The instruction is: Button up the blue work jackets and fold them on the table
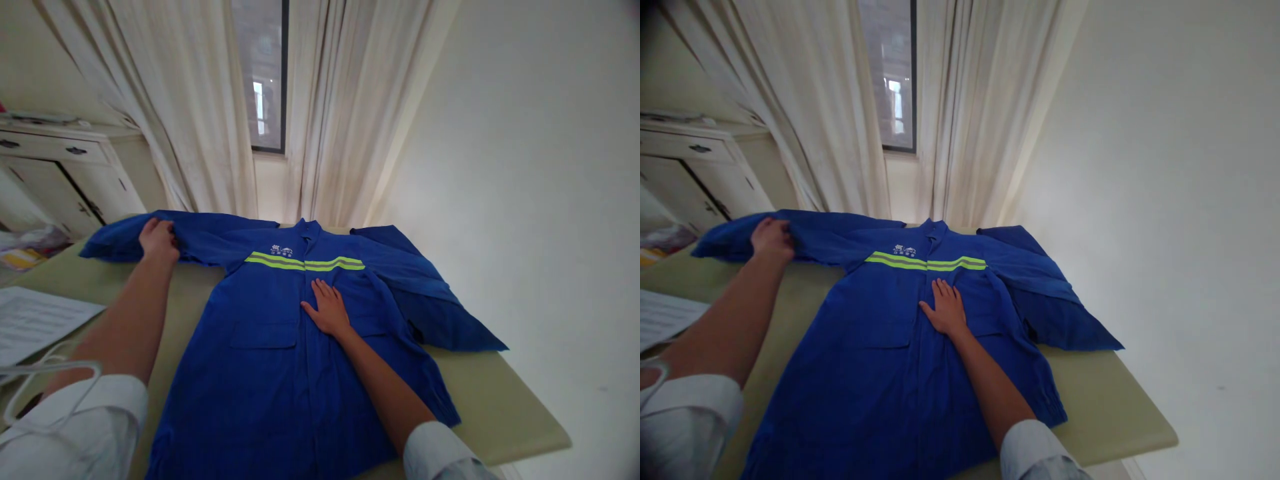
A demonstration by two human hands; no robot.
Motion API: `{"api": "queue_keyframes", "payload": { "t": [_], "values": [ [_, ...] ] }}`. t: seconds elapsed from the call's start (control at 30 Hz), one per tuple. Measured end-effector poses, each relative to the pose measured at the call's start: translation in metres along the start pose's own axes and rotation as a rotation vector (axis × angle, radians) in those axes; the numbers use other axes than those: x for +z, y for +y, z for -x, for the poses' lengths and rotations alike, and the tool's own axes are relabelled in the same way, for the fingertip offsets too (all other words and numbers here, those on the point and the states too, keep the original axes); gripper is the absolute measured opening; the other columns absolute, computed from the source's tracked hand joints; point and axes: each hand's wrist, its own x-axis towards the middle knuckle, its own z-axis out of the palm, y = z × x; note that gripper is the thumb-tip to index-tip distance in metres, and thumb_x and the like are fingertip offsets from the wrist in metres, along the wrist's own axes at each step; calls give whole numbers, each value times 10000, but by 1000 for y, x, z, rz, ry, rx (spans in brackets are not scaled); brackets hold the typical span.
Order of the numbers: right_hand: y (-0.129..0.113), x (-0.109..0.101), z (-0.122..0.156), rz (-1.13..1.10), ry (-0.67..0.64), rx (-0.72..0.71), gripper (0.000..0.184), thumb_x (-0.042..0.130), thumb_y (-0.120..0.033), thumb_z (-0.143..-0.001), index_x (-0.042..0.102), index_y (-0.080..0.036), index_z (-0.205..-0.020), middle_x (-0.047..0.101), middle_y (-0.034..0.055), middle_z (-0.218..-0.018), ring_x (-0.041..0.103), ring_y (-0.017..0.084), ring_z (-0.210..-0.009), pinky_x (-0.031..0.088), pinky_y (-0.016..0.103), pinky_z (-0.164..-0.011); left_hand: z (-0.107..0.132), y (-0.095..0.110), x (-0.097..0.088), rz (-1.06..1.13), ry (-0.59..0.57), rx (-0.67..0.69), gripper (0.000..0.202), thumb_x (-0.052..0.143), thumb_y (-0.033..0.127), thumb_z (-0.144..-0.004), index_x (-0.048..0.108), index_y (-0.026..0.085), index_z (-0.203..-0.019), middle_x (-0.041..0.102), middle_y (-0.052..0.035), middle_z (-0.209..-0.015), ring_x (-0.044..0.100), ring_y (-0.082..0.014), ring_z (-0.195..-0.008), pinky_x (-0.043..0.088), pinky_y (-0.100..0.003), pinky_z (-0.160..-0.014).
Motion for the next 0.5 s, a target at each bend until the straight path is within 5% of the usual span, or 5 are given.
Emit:
{"api": "queue_keyframes", "payload": {
  "t": [0.13,0.23,0.3,0.4,0.5],
  "values": [
    [-1,-2,0,-30,13,2,751,474,-610,-1034,386,-172,-1638,336,119,-1707,286,271,-1592,171,482,-1299,3,69,74,112,35,78,512,531,465,-957,677,111,-1298,754,-106,-975,702,-221,-857,591,-407,-787],
    [1,-2,0,-89,39,1,715,537,-579,-1015,451,-179,-1601,392,129,-1680,337,290,-1569,188,495,-1296,49,115,141,-130,-552,604,413,525,336,-951,731,128,-1242,771,-100,-1069,712,-229,-981,578,-372,-913],
    [6,1,-1,-180,87,4,663,561,-558,-1003,527,-177,-1545,476,143,-1627,403,298,-1530,230,491,-1286,88,128,173,-192,-703,733,351,689,301,-839,777,190,-1159,766,-90,-1188,692,-260,-1120,535,-374,-1026],
    [21,9,-4,-454,260,67,614,569,-572,-982,609,-174,-1448,605,157,-1500,523,292,-1432,349,458,-1234,134,121,187,-267,-746,768,447,733,240,-797,751,193,-1241,726,-140,-1286,670,-307,-1179,505,-437,-1079],
    [41,12,-16,-816,458,279,762,638,-653,-898,557,-150,-1466,638,186,-1432,642,295,-1284,497,421,-1099,148,95,170,-353,-597,716,448,587,287,-952,667,189,-1382,643,-166,-1428,587,-321,-1327,323,-541,-1239]
  ]
}}
